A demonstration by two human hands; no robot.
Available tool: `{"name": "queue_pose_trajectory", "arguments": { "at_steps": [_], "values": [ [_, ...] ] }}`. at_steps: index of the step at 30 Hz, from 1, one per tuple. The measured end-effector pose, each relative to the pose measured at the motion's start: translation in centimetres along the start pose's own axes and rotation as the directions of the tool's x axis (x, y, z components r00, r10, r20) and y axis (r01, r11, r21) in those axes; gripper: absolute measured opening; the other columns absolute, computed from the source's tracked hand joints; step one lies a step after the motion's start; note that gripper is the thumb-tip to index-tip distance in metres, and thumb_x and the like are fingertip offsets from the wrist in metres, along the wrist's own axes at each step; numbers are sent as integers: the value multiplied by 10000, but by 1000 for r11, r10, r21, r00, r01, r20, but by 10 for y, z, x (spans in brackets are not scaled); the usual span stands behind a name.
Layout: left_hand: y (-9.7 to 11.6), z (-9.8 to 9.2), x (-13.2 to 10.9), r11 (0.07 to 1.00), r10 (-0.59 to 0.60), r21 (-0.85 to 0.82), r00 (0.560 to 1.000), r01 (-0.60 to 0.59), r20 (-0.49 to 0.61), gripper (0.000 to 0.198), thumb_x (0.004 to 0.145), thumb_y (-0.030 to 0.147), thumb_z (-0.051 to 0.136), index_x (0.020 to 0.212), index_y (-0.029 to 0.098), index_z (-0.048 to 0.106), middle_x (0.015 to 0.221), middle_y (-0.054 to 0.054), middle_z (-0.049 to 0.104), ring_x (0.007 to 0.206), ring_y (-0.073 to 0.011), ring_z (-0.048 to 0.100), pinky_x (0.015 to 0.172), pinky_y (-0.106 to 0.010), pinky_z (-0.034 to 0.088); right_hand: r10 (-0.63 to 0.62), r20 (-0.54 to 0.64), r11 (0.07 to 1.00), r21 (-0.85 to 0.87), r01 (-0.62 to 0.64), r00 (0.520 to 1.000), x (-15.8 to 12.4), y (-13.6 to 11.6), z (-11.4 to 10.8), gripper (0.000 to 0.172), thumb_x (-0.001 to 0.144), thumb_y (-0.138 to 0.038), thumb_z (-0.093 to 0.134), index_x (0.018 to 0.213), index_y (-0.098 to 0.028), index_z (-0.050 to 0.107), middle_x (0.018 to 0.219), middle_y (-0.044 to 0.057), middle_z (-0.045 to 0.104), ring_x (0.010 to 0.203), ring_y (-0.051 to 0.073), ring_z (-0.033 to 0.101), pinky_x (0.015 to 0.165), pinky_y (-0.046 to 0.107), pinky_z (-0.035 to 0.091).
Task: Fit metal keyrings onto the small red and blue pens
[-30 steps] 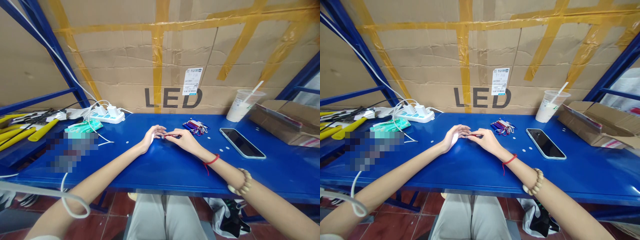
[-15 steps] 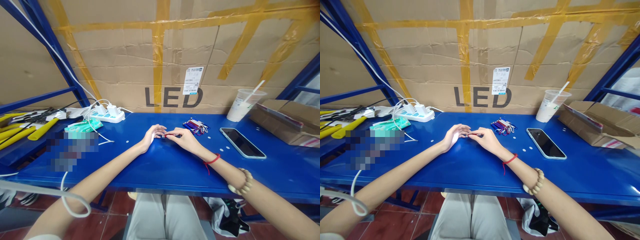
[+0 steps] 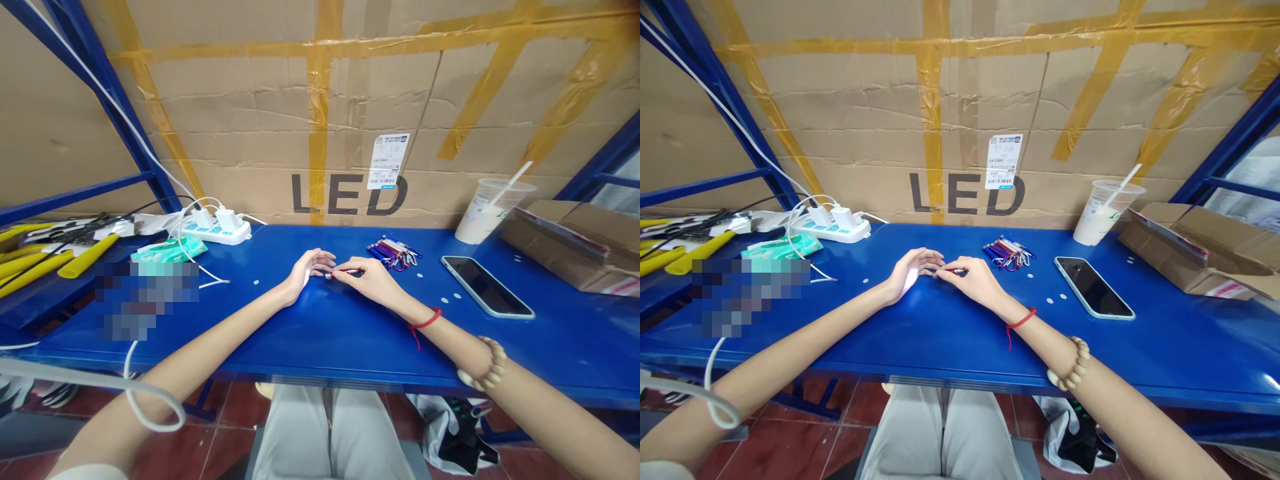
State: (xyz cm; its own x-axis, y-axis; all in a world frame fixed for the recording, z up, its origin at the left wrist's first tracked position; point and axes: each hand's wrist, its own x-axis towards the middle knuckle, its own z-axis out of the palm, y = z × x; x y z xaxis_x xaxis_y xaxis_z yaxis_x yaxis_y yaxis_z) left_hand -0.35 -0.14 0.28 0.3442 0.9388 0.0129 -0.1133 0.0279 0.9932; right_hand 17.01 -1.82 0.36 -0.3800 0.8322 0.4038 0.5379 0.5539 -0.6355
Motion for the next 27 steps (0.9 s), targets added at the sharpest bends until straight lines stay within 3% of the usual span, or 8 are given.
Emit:
{"name": "queue_pose_trajectory", "arguments": {
  "at_steps": [5,12,20,24,27],
  "values": [
    [0,0,1,1000,-13,14,1000,13,1,391,800,441,364,850,152,623,869,-73,652,859,-214,577,803,-331,392,-3,-37,1000,2,3,999,0,3,0,215,739,-366,674,774,-167,746,725,46,677,654,149,589,617,253,431],
    [0,1,0,1000,-14,28,1000,15,-15,382,792,438,365,839,163,626,879,-67,655,880,-216,578,805,-328,399,-28,-32,1000,-3,28,999,2,5,1,227,804,-328,600,893,-175,743,764,42,666,660,131,570,638,245,421],
    [1,1,-1,998,-6,60,1000,7,-17,382,795,433,355,844,169,627,902,-69,670,920,-223,587,826,-338,421,-7,12,1000,-17,8,1000,2,5,-1,329,881,-349,474,865,-154,739,739,40,641,671,137,569,647,244,413],
    [0,-1,1,996,4,92,999,-1,-36,391,794,435,344,859,167,621,928,-76,673,930,-223,593,831,-338,422,39,47,992,-121,-33,998,3,8,0,385,917,-346,400,862,-146,726,759,52,665,694,155,585,657,254,421],
    [0,-3,3,991,11,130,998,-3,-56,392,790,433,337,865,164,613,929,-82,669,915,-222,601,825,-334,420,60,53,955,-293,-42,997,5,17,-3,324,910,-292,417,1002,-170,702,932,72,697,844,188,614,749,271,435]
  ]
}}
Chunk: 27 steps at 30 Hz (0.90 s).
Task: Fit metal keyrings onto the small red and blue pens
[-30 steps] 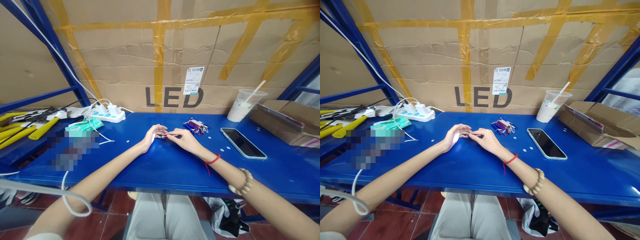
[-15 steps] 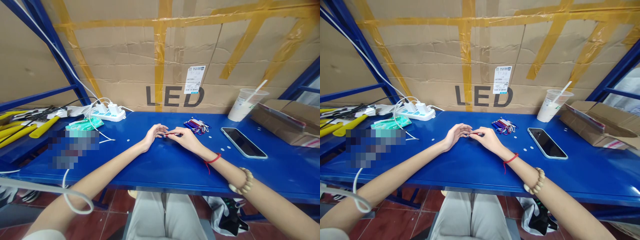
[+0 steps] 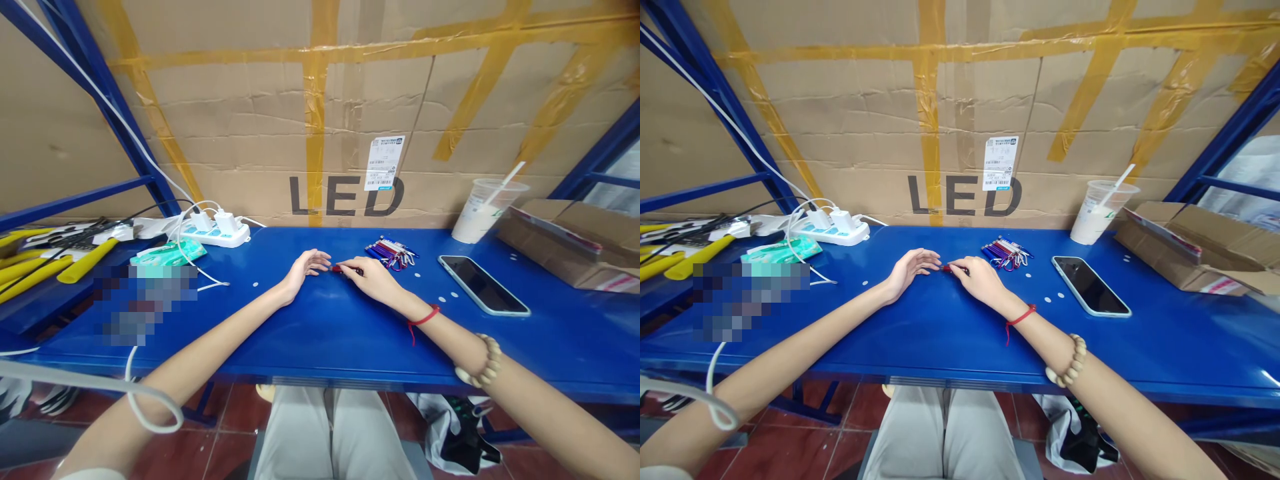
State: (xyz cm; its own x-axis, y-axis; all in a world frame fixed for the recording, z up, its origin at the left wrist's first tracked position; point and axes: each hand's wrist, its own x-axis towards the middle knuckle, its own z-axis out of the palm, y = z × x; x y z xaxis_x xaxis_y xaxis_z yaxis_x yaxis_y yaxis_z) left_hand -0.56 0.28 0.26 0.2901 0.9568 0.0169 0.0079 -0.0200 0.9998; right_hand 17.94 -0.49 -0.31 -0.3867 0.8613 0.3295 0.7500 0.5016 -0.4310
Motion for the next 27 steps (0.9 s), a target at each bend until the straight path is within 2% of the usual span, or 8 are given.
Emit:
{"name": "queue_pose_trajectory", "arguments": {
  "at_steps": [4,7,9,11,13,16,19,27],
  "values": [
    [1,-3,2,999,15,46,999,-13,-47,372,789,411,342,871,161,605,943,-85,660,908,-216,604,830,-332,418,84,-67,952,-291,-100,994,3,18,-4,325,891,-305,431,1035,-194,701,991,106,670,920,231,601,771,311,445],
    [1,-5,2,997,27,67,998,-23,-65,363,788,404,347,868,163,606,945,-83,659,913,-215,604,824,-327,419,127,-153,905,-386,-178,980,5,31,-8,356,882,-346,435,1060,-167,686,1064,141,624,1005,263,559,846,367,428],
    [0,-6,3,997,32,74,997,-26,-77,357,783,401,349,868,163,602,946,-83,657,912,-213,603,816,-320,419,152,-228,889,-393,-234,962,8,39,-11,474,860,-456,451,1206,-166,596,1186,159,562,1104,297,502,909,423,394],
    [-1,-7,3,997,34,75,995,-28,-90,355,777,398,344,866,163,594,945,-85,655,907,-211,603,809,-314,417,204,-272,874,-382,-300,940,10,50,-14,713,785,-633,462,1341,-187,458,1344,172,442,1236,345,387,976,497,324],
    [-2,-8,4,997,42,74,994,-34,-99,357,772,400,338,868,163,588,948,-88,654,907,-211,603,803,-312,416,290,-249,857,-362,-367,924,13,61,-17,926,683,-774,442,1412,-214,337,1461,166,286,1342,383,217,1032,562,214],
    [-4,-10,6,995,63,86,992,-54,-106,379,764,422,332,875,164,586,960,-92,655,918,-215,601,795,-310,419,443,-113,826,-335,-454,890,15,76,-20,993,652,-841,352,1436,-236,278,1508,145,189,1375,406,89,1053,600,114],
    [-6,-13,8,990,88,121,991,-76,-96,398,755,440,327,886,167,585,972,-88,653,923,-212,601,793,-306,420,500,-25,816,-321,-481,865,16,78,-18,961,681,-839,283,1428,-234,304,1495,146,233,1366,411,132,1054,589,129],
    [-5,-17,11,977,139,178,982,-116,-126,395,769,438,341,906,163,588,966,-88,655,909,-199,607,791,-310,427,355,-61,860,-371,-351,933,17,31,2,769,825,-686,288,1386,-170,387,1411,195,365,1252,380,350,989,505,294]
  ]
}}
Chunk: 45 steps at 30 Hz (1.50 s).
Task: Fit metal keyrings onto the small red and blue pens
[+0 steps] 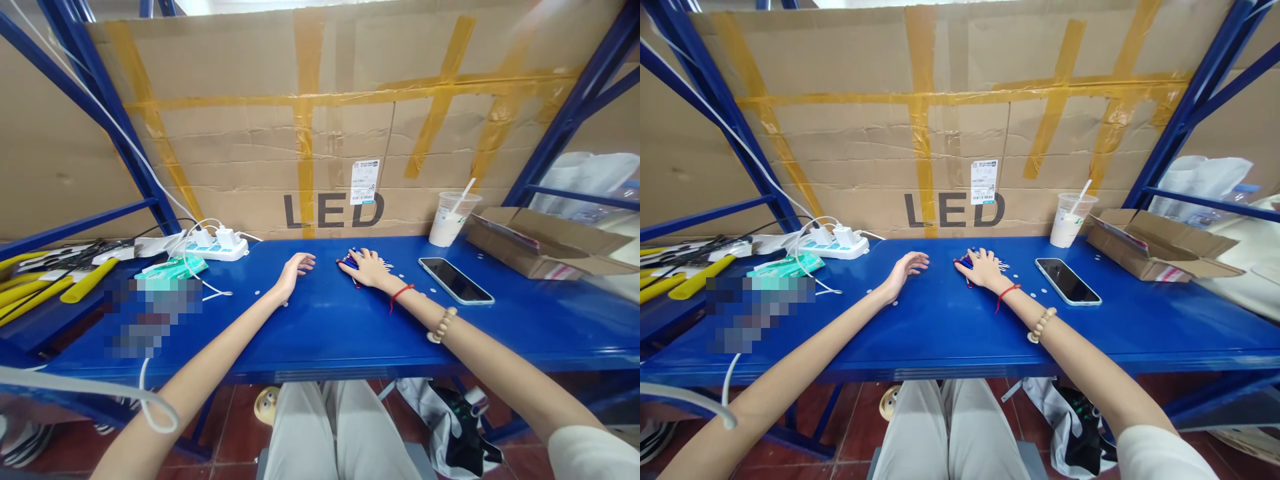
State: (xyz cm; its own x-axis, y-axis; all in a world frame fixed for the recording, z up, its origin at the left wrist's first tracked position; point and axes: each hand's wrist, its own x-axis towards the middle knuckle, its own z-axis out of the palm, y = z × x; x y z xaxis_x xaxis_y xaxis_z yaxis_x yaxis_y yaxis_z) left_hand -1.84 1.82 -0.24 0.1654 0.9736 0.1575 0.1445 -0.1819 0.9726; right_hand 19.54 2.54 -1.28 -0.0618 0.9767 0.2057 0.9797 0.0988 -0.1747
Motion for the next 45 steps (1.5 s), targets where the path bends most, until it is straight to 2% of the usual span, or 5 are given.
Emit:
{"name": "queue_pose_trajectory", "arguments": {
  "at_steps": [18,23,32,40,45],
  "values": [
    [11,-26,-2,848,375,498,871,-182,-319,165,853,253,384,857,208,542,993,-58,589,1031,-209,505,982,-378,306,-217,186,958,229,172,958,-9,-174,17,602,858,-405,435,1405,-186,309,1443,151,308,1293,363,273,1016,475,244],
    [10,-38,8,911,355,354,834,-210,-421,197,845,257,359,836,202,548,981,-51,598,1012,-185,528,941,-317,361,-184,164,941,315,125,969,2,-160,9,643,876,-483,366,1430,-176,257,1409,168,345,1259,350,337,975,465,319],
    [9,-35,11,951,293,215,871,-222,-395,215,824,265,358,816,193,561,951,-42,619,976,-176,556,911,-297,393,-209,51,952,239,191,977,29,-106,-2,247,837,-358,543,898,-207,728,1011,94,679,1025,252,571,823,338,446],
    [17,-20,-4,826,431,453,894,-335,-124,196,833,236,435,919,205,608,1001,-45,629,991,-185,560,912,-316,388,-242,-30,897,373,236,970,31,-51,-6,270,801,-407,584,815,-184,736,799,64,728,769,177,666,674,238,468],
    [18,-7,-15,698,436,586,894,-411,107,301,866,331,458,1133,266,581,1171,-37,596,1125,-223,487,1002,-395,309,-287,-68,656,713,248,956,8,-30,-20,297,773,-402,594,830,-138,717,760,67,719,696,169,657,663,261,495]
  ]
}}
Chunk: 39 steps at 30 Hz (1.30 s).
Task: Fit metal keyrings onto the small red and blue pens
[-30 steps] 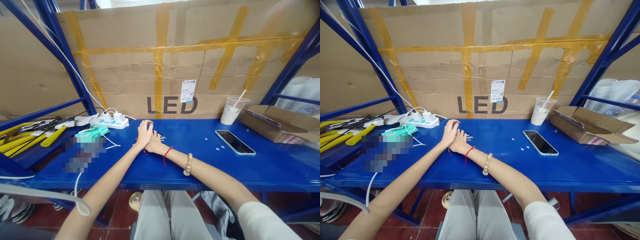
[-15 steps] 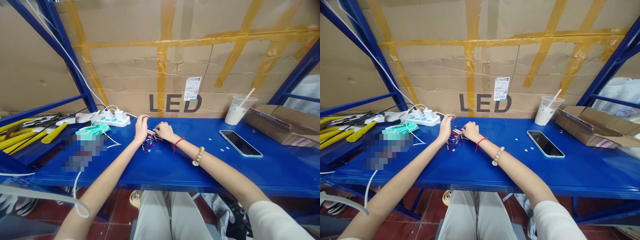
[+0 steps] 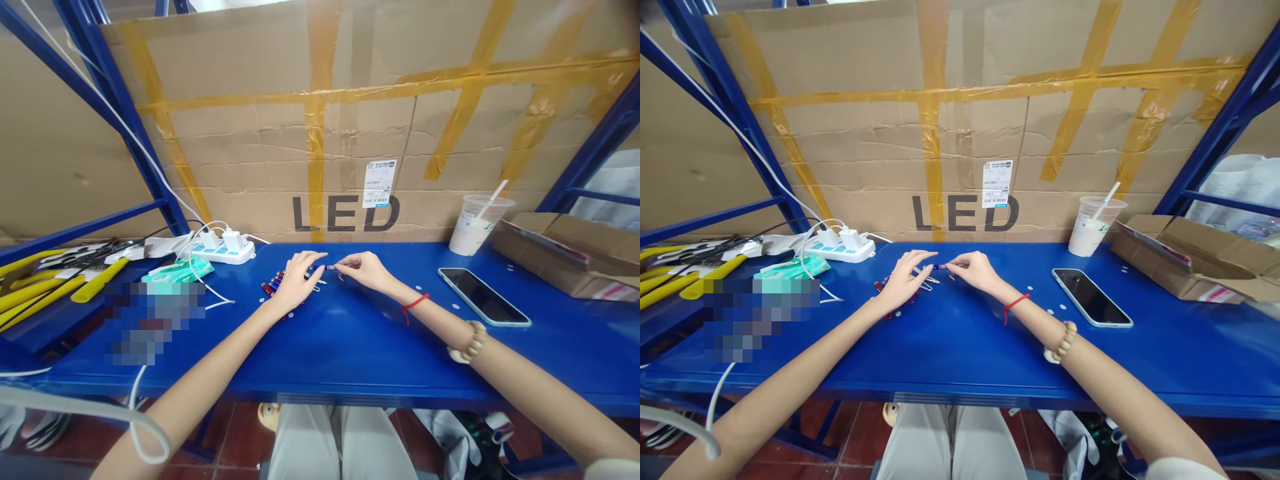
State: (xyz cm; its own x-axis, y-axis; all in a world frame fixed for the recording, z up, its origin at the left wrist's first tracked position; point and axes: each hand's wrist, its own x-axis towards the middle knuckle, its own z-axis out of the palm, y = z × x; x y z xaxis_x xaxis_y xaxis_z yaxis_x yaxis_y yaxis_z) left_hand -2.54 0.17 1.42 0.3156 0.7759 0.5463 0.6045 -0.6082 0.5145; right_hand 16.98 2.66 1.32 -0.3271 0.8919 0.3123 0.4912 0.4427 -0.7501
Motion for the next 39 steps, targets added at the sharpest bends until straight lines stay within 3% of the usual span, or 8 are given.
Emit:
{"name": "queue_pose_trajectory", "arguments": {
  "at_steps": [5,10,12,17,21,28,34,39],
  "values": [
    [11,9,-5,988,-21,-151,991,41,129,295,855,385,484,1070,239,625,1047,-49,663,988,-224,581,923,-354,397,-37,78,953,303,11,996,-22,-8,-3,404,758,-472,592,890,-102,687,755,63,689,681,140,618,689,283,494],
    [20,10,-5,955,-112,-263,987,140,118,242,847,347,485,941,196,649,931,-45,682,842,-197,613,802,-299,455,-2,114,911,410,-46,993,-31,-10,-4,475,706,-431,668,1062,-119,639,855,78,690,703,136,627,701,292,510],
    [21,10,-6,943,-126,-291,983,159,130,247,854,354,469,943,189,630,875,-37,669,813,-186,604,774,-290,454,-18,64,932,363,-7,998,-34,-12,-5,500,672,-395,704,1091,-133,631,917,85,689,695,134,623,695,293,517],
    [22,14,-11,919,-153,-340,975,200,162,234,857,352,463,952,174,582,810,-23,622,758,-156,562,728,-264,421,-106,-91,988,106,116,990,-42,-18,-7,380,737,-318,639,1077,-151,662,913,74,699,711,138,604,670,276,510],
    [24,16,-14,901,-177,-367,968,233,180,233,879,358,421,917,170,553,739,0,572,693,-129,511,674,-241,388,-207,-12,978,-14,207,978,-44,-17,-8,323,806,-288,571,1098,-190,666,917,54,691,716,137,600,634,262,495],
    [27,12,-12,951,-162,-215,952,220,258,277,845,395,486,761,158,602,733,2,608,710,-139,532,688,-239,387,-377,27,924,-58,378,926,-45,-12,-4,247,853,-213,534,1041,-218,694,935,64,684,870,168,621,790,299,496],
    [22,13,-11,925,-147,-319,967,209,207,273,869,351,438,791,154,611,815,-19,660,802,-161,589,755,-245,433,-410,53,900,-136,413,911,-49,-14,-1,378,855,-300,554,1214,-187,588,931,63,644,752,140,602,705,266,503],
    [22,13,-13,954,-194,-199,969,223,152,258,862,359,456,820,172,629,806,-6,664,757,-147,588,742,-238,437,-417,58,881,-222,419,907,-50,-10,3,447,861,-310,539,1283,-164,520,828,46,621,647,121,568,629,246,495]
  ]
}}
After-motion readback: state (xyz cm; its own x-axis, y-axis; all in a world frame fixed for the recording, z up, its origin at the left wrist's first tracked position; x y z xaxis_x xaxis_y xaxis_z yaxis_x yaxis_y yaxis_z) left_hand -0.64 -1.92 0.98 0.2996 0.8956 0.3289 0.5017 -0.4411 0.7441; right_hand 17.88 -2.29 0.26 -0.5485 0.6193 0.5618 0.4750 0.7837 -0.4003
